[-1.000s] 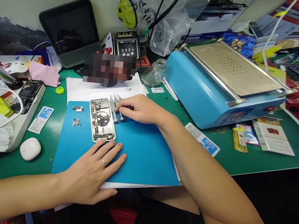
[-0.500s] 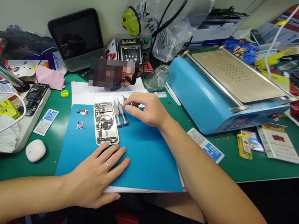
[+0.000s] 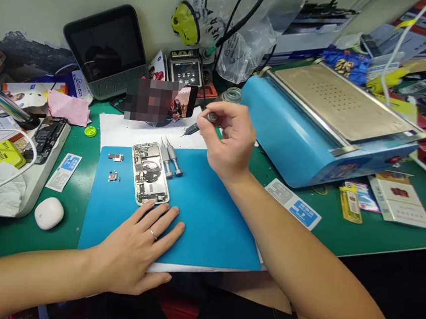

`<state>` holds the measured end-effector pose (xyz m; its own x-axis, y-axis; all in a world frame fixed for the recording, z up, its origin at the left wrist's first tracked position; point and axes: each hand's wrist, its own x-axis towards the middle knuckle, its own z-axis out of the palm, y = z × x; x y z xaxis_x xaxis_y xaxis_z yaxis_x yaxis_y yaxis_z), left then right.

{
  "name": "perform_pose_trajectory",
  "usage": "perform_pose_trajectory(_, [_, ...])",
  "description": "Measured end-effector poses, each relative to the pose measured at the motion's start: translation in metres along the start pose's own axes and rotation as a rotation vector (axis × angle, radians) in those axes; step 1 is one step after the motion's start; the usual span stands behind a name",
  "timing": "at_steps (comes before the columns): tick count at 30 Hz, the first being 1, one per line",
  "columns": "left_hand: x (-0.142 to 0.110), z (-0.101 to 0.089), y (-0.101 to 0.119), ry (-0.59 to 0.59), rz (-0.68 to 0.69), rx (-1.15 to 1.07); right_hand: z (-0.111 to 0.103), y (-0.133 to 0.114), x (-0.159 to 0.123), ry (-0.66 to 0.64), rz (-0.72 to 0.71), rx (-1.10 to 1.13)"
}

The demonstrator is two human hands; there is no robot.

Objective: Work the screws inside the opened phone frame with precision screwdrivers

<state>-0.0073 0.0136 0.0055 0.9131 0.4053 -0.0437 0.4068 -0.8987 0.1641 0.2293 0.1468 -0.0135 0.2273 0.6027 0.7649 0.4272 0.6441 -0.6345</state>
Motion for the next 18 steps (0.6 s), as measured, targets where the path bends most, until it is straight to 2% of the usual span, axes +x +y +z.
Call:
perform_pose_trajectory(2, [0.000, 0.000, 0.000, -0.002, 0.001, -0.002, -0.002, 0.001, 0.001, 0.058, -0.056, -0.067])
perform_pose_trajectory(4, [0.000, -0.001, 0.001, 0.000, 0.001, -0.004, -0.004, 0.002, 0.001, 0.053, -0.104, -0.136])
perform_pose_trajectory(9, [-0.001, -0.001, 0.001, 0.000, -0.001, -0.005, -0.002, -0.001, 0.000, -0.103, -0.120, -0.230])
perform_pose_trajectory(13, [0.000, -0.003, 0.000, -0.018, -0.010, -0.023, -0.002, -0.008, 0.000, -0.208, -0.074, -0.269])
perform_pose_trajectory(18, [0.000, -0.004, 0.001, -0.025, -0.017, -0.034, -0.003, -0.009, 0.000, -0.311, 0.055, -0.274])
